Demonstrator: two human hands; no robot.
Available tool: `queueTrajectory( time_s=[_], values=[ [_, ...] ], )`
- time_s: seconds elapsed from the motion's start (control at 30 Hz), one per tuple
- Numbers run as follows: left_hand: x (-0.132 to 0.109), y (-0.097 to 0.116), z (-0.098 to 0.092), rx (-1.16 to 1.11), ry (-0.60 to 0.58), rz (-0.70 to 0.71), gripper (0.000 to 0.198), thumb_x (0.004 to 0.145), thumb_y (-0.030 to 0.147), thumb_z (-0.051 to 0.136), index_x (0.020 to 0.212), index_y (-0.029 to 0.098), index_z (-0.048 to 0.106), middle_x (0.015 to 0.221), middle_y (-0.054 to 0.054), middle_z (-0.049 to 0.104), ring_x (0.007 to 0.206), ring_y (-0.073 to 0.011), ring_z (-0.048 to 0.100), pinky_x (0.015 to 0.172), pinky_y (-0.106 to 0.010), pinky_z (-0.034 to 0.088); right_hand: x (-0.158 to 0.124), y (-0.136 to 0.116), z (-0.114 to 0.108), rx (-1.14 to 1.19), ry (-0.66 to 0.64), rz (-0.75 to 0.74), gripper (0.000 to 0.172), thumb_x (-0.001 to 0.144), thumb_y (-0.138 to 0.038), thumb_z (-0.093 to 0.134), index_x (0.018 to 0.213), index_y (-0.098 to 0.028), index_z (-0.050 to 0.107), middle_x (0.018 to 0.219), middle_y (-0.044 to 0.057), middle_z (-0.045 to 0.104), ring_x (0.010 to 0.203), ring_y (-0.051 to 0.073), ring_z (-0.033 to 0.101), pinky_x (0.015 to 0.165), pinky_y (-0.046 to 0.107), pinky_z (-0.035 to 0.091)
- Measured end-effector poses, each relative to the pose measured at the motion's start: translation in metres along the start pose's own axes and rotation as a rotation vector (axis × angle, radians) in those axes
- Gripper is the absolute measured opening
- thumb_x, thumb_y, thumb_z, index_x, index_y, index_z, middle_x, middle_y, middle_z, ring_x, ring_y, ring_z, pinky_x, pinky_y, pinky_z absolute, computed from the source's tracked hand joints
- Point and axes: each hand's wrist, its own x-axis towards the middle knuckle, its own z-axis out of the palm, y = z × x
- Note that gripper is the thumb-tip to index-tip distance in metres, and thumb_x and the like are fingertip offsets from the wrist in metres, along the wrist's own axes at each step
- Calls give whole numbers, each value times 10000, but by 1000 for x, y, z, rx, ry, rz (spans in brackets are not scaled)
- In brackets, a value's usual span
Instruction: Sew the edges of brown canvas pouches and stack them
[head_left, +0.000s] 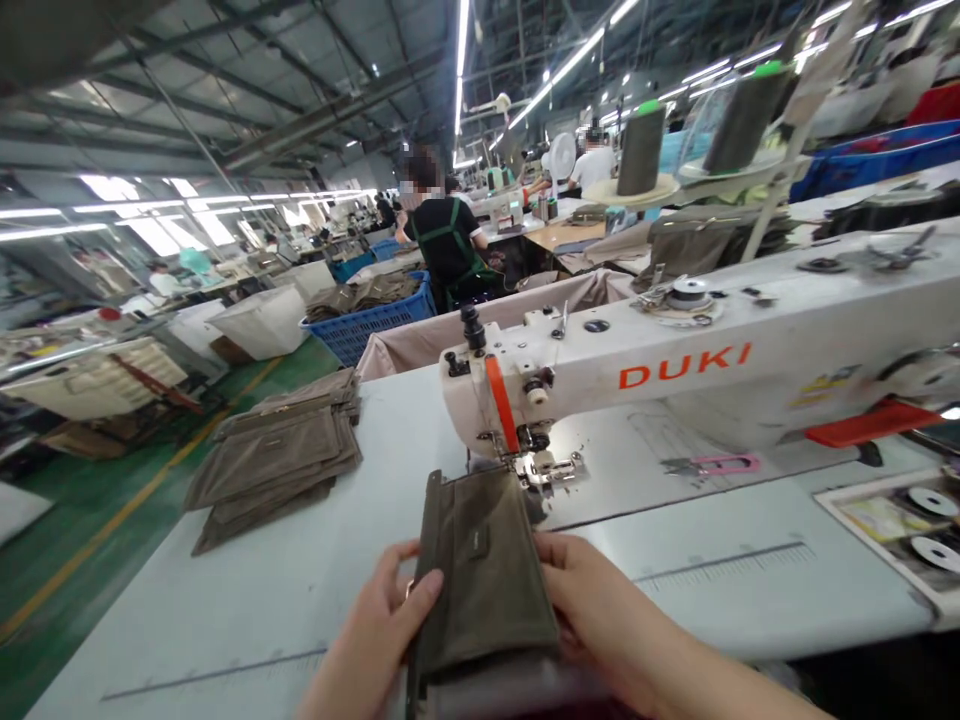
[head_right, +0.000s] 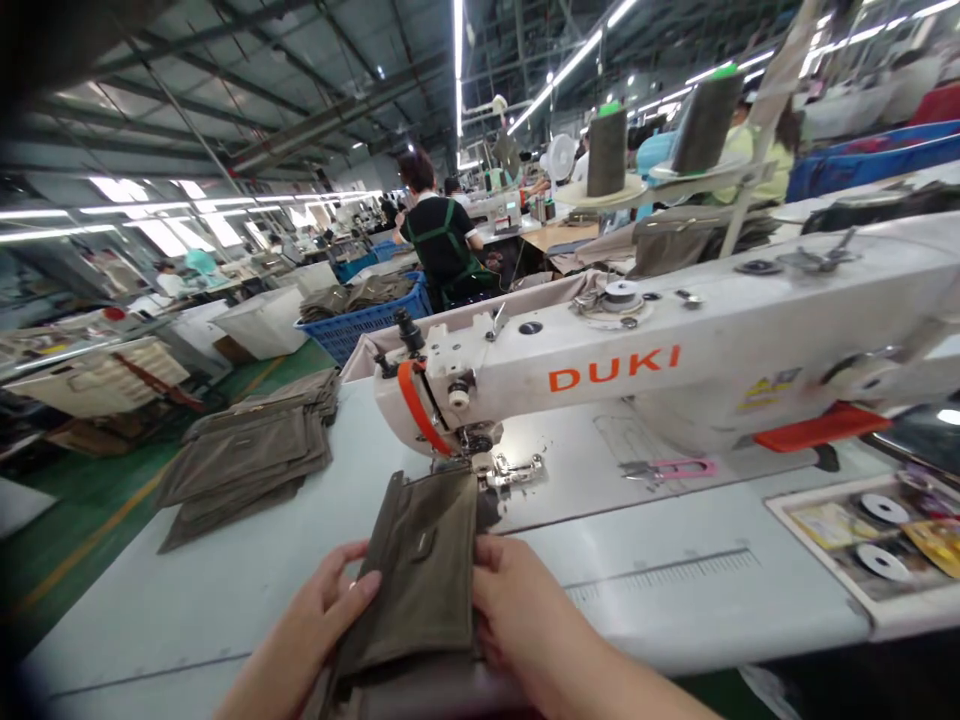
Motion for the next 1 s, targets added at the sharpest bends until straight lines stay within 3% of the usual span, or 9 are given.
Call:
queueTrajectory(
  time_s=[0.1,0.2,0.27,0.47,0.67,0.73,0.83,0.9,1.0],
  values=[
    [-14,-2,-3,622,273,595,540,816,454,672,1276,200,546,1200,-129,632,1094,-315,617,922,-492,518,-21,20,-4,-154,-14,42,303,790,-466,627,773,-165,599,447,-48,493,315,59,301,321,194,141],
    [-27,2,18,892,70,1118,388,883,303,627,1260,220,586,1281,-93,604,1167,-256,586,958,-370,530,-35,46,-11,-326,11,31,314,808,-465,548,703,-169,563,561,11,594,425,83,448,379,174,261],
    [-30,3,36,916,-29,1283,277,937,204,537,1201,197,622,1160,-65,672,1058,-196,642,894,-280,562,-40,59,-14,-353,55,16,313,795,-465,539,673,-177,524,595,19,597,487,94,479,410,173,296],
    [-29,-9,56,838,-28,1288,324,1016,186,349,1056,133,666,955,-71,721,844,-178,680,766,-282,602,-44,74,-16,-321,77,8,310,820,-448,522,659,-183,516,615,36,632,467,102,474,393,187,297],
    [-32,-10,65,771,12,1222,252,971,152,424,1000,134,673,919,-73,718,804,-190,660,737,-307,586,-47,71,-14,-237,28,-104,197,799,-346,520,700,-175,529,683,16,618,619,130,562,516,202,399],
    [-32,-10,67,762,22,1214,211,954,174,470,999,135,672,911,-73,716,791,-191,659,723,-310,580,-51,68,-17,-329,18,-115,116,774,-266,507,714,-175,547,680,-1,603,642,134,575,547,205,414],
    [-32,-12,65,817,-8,1241,179,955,177,503,999,159,675,925,-61,722,780,-186,670,716,-312,575,-61,66,-28,-720,68,-145,82,761,-154,533,786,-181,606,680,-15,622,609,132,582,526,205,411],
    [-31,-14,62,838,-27,1264,205,960,125,484,1020,168,674,954,-56,725,798,-177,675,730,-301,570,-66,64,-36,-1039,156,-342,119,803,-106,532,819,-191,613,727,-2,640,634,145,601,557,221,447],
    [-31,-14,62,837,-20,1278,275,976,78,414,1062,144,667,973,-68,726,818,-167,673,749,-289,567,-67,59,-45,-1376,259,-812,204,900,-88,449,895,-181,630,820,43,651,711,172,618,627,260,510]
  ],
)
